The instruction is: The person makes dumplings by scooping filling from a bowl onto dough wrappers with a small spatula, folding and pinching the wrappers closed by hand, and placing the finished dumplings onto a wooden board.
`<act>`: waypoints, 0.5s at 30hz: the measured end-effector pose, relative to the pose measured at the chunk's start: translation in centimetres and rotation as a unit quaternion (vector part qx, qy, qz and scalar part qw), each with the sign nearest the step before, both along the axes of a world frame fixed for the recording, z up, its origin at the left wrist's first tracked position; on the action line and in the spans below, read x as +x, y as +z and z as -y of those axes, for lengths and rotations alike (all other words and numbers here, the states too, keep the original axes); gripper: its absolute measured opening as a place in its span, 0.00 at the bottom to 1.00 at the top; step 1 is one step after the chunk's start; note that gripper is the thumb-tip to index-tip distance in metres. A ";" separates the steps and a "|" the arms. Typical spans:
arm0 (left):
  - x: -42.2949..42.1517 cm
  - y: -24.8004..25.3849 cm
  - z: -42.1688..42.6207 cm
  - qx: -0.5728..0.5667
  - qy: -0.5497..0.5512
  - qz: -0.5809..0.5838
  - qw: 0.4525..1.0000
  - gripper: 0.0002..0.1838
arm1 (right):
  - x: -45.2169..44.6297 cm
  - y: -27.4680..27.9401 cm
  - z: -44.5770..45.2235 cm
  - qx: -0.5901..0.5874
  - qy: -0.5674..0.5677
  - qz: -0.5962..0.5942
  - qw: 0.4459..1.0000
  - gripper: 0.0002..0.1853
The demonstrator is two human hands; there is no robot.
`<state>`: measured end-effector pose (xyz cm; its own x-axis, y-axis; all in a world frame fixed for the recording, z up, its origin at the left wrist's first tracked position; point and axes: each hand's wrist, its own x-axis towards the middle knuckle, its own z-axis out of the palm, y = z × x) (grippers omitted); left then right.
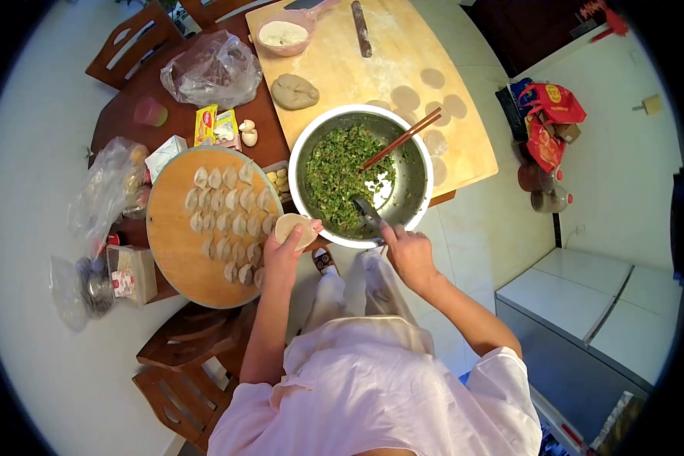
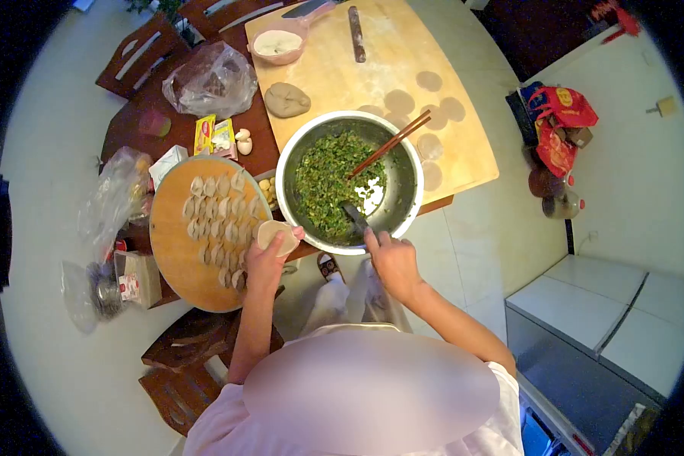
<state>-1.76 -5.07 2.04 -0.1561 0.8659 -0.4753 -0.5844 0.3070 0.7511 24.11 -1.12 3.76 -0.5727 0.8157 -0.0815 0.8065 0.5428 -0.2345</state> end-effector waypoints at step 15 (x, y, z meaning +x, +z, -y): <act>-0.5 -0.6 0.5 -0.020 0.063 0.040 0.997 0.16 | -0.2 -0.1 1.3 -0.053 -0.106 -0.183 0.976 0.14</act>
